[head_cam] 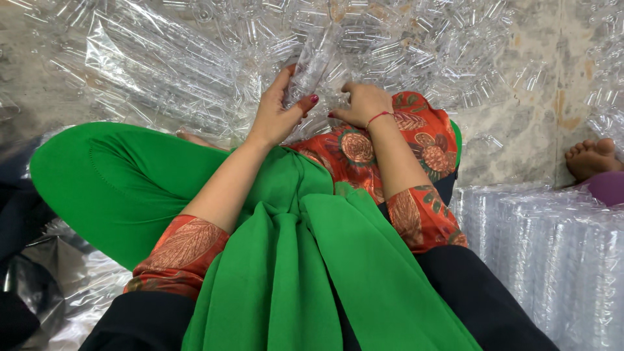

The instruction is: The person sits on the floor and stacks clear plastic bangles into a bundle on their lap, then wraps the bundle with clear plastic film. They repeatedly pick bangles one at a time from a large pile on the floor and add them to the wrapped stack.

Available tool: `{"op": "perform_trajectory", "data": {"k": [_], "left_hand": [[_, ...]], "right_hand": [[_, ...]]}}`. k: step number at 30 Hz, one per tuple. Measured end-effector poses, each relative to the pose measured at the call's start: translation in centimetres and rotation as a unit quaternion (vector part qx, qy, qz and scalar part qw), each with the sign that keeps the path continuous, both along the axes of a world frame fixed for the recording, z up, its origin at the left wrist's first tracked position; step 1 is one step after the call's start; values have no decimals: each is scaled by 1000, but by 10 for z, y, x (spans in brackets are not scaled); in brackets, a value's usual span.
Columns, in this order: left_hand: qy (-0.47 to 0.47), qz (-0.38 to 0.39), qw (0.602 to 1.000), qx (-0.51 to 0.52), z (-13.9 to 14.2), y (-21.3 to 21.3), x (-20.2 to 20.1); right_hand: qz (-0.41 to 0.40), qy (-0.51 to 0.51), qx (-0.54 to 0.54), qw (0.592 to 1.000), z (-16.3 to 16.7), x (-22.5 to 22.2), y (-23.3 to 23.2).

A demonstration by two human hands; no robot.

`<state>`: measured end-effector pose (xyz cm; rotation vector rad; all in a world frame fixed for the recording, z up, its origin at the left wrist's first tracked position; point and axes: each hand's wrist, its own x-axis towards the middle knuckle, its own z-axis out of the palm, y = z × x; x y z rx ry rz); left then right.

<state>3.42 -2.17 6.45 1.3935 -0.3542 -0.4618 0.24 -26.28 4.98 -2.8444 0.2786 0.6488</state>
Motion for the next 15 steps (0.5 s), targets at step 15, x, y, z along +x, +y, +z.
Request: {"op": "perform_trajectory", "data": {"k": [15], "left_hand": [[-59,13,998,35,-17,-7,2]], "right_hand": [[-156,-219,419,867,-12,-2,-36]]}}
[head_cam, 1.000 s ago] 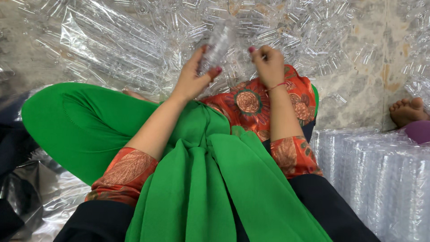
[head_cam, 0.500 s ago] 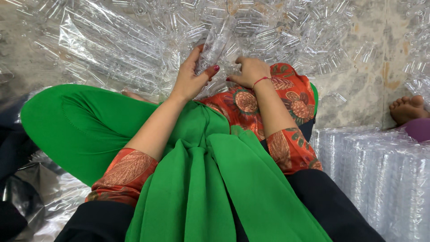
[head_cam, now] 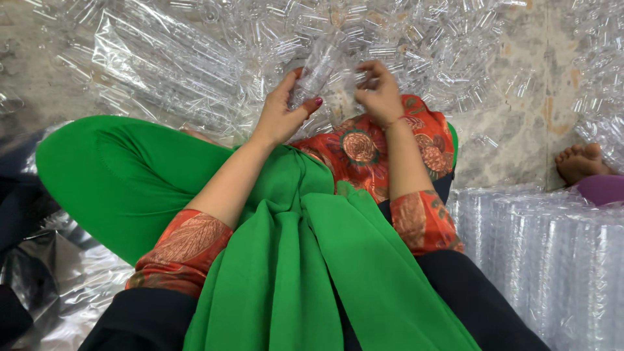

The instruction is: The person sits on the floor and stacks clear plastic bangles into a bundle on their lap, then wraps the bundle with clear plastic film. They repeatedly pick bangles one at a time from a large pile on the floor and add them to the wrapped stack.

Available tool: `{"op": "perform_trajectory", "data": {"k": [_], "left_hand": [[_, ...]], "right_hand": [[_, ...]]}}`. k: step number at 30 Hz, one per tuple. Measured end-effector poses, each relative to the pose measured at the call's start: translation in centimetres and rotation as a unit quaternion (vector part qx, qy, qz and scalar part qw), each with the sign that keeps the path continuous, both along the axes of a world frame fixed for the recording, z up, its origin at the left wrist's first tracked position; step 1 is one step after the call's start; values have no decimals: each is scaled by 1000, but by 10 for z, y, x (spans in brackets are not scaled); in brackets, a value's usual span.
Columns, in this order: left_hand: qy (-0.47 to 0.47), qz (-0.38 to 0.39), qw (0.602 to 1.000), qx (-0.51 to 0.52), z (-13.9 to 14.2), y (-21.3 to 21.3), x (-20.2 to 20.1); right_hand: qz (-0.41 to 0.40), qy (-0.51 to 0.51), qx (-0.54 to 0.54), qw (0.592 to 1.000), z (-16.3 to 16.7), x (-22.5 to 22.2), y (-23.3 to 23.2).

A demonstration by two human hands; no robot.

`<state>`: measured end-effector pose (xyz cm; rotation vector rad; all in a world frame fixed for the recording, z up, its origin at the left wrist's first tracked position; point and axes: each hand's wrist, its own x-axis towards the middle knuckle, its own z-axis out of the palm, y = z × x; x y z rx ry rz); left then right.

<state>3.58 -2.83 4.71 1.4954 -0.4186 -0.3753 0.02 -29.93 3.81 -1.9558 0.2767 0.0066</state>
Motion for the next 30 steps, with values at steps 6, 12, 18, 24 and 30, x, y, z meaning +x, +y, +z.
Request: {"op": "perform_trajectory", "data": {"k": [6,12,18,24,30], "left_hand": [[-20,-7,999,39,-5,-4,-1],[-51,-36,993,104,3,0,-5],[-132,-88,971,177,5,1,-9],[-154,-140,952,225,9,7,-17],[-105,-112,967,205,18,7,-22]], "right_hand": [[-19,-68,246,967,18,-18,-8],[-77,-78,281,953,24,-16,-3],[-47,-195,102,974,30,-17,-2],[105,-141,216,960,66,-26,11],[-14,-129,415,900,66,-18,1]]}}
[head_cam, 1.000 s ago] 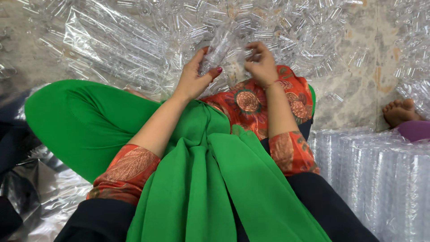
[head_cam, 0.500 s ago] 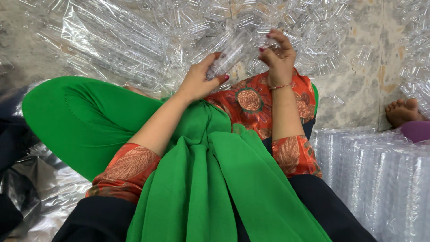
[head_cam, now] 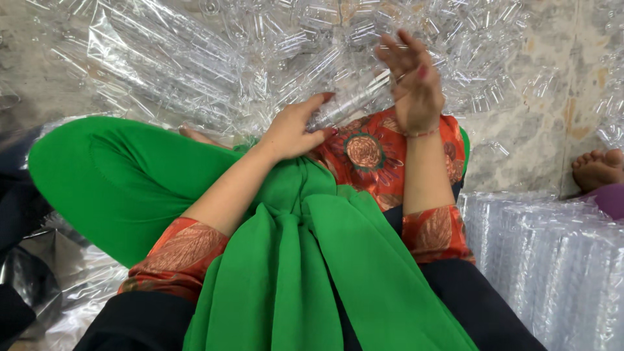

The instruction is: The person sits on the floor and stacks clear plastic bangles into a bundle on their lap, then wraps the bundle with clear plastic film. They repeatedly pick bangles one at a time from a large pile on the floor and add them to the wrapped stack.

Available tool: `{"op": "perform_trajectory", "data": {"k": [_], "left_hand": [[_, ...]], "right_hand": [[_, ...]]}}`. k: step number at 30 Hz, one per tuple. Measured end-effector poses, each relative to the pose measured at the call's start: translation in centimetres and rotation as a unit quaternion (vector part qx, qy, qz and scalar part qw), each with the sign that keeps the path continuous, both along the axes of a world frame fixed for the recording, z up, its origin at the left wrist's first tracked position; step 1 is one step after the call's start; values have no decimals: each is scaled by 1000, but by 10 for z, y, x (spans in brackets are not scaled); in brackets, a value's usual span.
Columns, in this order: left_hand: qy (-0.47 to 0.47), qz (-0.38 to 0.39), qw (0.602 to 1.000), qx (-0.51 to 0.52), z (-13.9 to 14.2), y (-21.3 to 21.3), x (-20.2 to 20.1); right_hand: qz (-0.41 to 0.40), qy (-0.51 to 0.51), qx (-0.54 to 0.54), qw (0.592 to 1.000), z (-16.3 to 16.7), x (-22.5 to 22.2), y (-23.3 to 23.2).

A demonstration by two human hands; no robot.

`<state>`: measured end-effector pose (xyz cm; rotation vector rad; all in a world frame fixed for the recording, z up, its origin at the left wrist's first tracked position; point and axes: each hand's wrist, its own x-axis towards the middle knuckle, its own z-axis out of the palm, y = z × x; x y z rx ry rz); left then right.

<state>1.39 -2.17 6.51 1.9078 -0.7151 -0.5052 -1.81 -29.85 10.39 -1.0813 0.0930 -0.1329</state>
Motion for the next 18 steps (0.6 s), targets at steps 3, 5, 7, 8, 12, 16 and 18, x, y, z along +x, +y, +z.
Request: {"op": "perform_trajectory", "data": {"k": [3,5,7,8,12,16,18], "left_hand": [[-6,54,991,-122,2,1,1],[50,101,983,-148,3,2,4],[69,133,972,-182,4,2,6],[60,142,967,-201,4,2,8],[52,174,970,-163,6,4,9],[54,157,974,-154,6,4,9],[57,149,976,-151,5,3,10]], "right_hand": [[-224,128,-176,950,-28,28,-35],[-254,97,-408,871,-50,50,-59],[-258,87,-577,770,-70,57,-73],[-252,94,-634,725,-78,60,-74],[-161,281,-645,692,-91,59,-63],[-149,287,-500,803,-83,56,-61],[-131,271,-340,891,-75,53,-65]]}}
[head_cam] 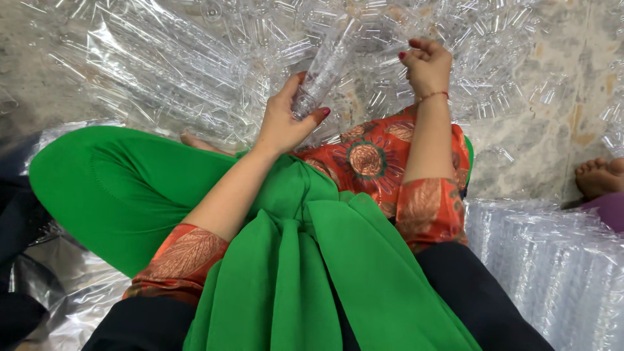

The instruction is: The person sits on the floor and stacks clear plastic bangles into a bundle on their lap, then wraps the bundle with clear plastic film. They repeatedly pick bangles one at a time from a large pile on the floor and add them to the wrapped stack.

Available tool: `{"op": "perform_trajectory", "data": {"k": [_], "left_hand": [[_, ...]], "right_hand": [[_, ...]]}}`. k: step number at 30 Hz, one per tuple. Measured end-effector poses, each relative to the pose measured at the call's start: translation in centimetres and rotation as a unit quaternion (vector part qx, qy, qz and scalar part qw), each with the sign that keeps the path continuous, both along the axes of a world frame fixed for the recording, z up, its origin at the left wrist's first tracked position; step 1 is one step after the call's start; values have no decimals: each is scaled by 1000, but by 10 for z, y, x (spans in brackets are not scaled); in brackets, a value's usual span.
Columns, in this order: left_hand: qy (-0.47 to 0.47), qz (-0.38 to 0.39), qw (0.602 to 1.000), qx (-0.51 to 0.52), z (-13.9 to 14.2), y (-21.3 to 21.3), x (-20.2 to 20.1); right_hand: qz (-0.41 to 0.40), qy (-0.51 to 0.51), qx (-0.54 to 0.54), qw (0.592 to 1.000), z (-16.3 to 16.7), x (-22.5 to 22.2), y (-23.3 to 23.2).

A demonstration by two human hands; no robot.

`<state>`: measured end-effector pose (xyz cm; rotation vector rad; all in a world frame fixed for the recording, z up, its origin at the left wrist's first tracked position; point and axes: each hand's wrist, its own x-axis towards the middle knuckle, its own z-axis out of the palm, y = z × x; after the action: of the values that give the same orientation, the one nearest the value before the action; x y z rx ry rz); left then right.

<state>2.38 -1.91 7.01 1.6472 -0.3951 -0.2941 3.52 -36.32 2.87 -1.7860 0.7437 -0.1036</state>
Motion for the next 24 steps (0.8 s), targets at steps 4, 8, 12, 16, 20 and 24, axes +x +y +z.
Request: {"op": "perform_trajectory", "data": {"k": [4,8,12,16,20,24], "left_hand": [[-17,7,1000,18,-4,-1,2],[-43,6,999,27,-10,-1,5],[-88,-3,996,31,-17,-1,6],[-120,-30,989,78,-21,-1,6],[-113,-62,989,79,-19,0,6],[-108,-62,988,88,-16,0,6]], "right_hand": [[76,-126,-49,988,10,-15,2],[53,-207,9,977,19,-26,8],[-12,-272,207,940,29,-34,11],[-20,-291,282,914,39,-41,17],[-44,-269,365,890,48,-45,27],[-37,-276,432,858,48,-43,31]]}}
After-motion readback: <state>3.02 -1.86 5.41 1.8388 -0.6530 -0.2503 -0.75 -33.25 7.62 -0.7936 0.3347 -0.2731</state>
